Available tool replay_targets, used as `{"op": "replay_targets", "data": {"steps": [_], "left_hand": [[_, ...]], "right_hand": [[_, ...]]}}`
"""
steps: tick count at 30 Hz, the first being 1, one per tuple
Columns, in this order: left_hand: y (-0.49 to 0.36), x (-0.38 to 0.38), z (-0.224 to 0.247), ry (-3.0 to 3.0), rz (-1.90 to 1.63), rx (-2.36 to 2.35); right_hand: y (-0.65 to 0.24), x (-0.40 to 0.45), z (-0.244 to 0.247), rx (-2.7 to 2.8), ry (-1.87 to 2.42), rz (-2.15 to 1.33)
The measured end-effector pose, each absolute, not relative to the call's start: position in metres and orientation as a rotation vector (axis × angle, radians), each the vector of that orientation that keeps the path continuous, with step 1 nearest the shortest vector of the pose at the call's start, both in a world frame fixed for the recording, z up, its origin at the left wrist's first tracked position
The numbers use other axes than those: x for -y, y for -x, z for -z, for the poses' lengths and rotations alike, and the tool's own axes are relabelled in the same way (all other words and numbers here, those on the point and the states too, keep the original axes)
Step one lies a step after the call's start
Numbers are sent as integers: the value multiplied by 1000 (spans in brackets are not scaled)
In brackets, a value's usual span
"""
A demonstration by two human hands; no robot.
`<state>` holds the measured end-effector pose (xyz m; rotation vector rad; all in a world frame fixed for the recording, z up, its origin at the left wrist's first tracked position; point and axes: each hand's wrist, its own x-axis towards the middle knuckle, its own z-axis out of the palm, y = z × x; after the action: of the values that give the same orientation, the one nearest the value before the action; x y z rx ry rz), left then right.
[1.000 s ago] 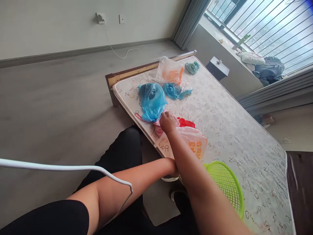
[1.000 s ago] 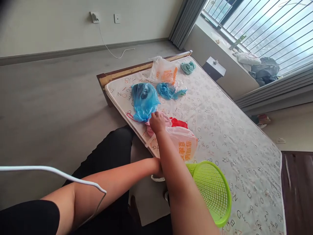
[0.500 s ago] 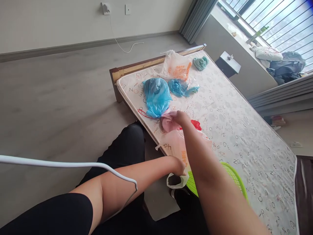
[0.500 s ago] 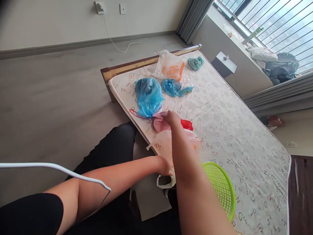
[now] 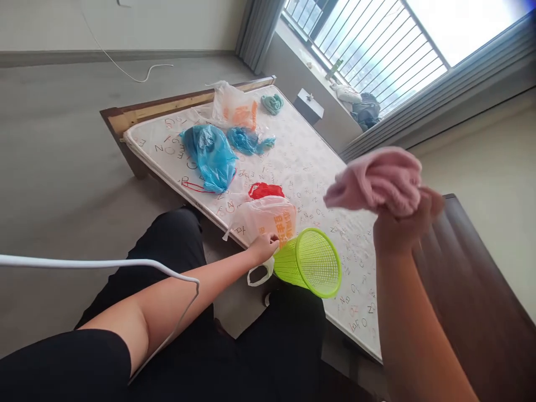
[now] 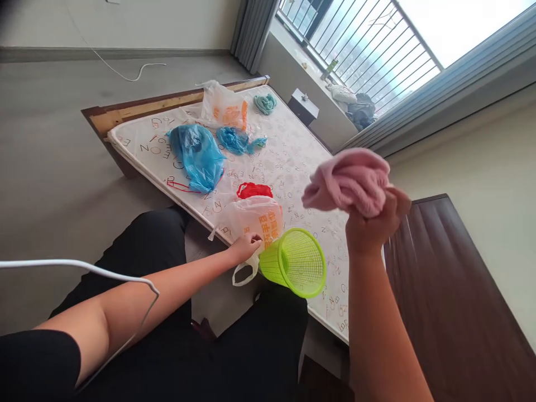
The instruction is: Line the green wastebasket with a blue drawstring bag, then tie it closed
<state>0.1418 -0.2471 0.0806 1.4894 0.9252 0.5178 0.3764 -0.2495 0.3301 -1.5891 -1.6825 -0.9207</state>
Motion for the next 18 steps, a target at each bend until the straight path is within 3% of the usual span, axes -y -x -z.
{"op": "replay_targets", "data": {"steps": [3, 6, 8, 13, 18], "left_hand": [[-152, 263, -76, -1437, -521, -832], [-158, 274, -71, -1418, -470, -734], [-159, 280, -68, -1388, -457, -709], [-159, 296, -65, -1269, -534, -809], [-170, 317, -61, -1096, -595, -827]], "right_hand": [[-394, 350, -271, 1613, 1863, 828], [-389, 408, -197, 1830, 2317, -175], [-374, 426, -159, 1627, 2427, -530], [-329, 436, -113, 1468, 2481, -632], [-312, 439, -96, 1812, 2316, -1011]]}}
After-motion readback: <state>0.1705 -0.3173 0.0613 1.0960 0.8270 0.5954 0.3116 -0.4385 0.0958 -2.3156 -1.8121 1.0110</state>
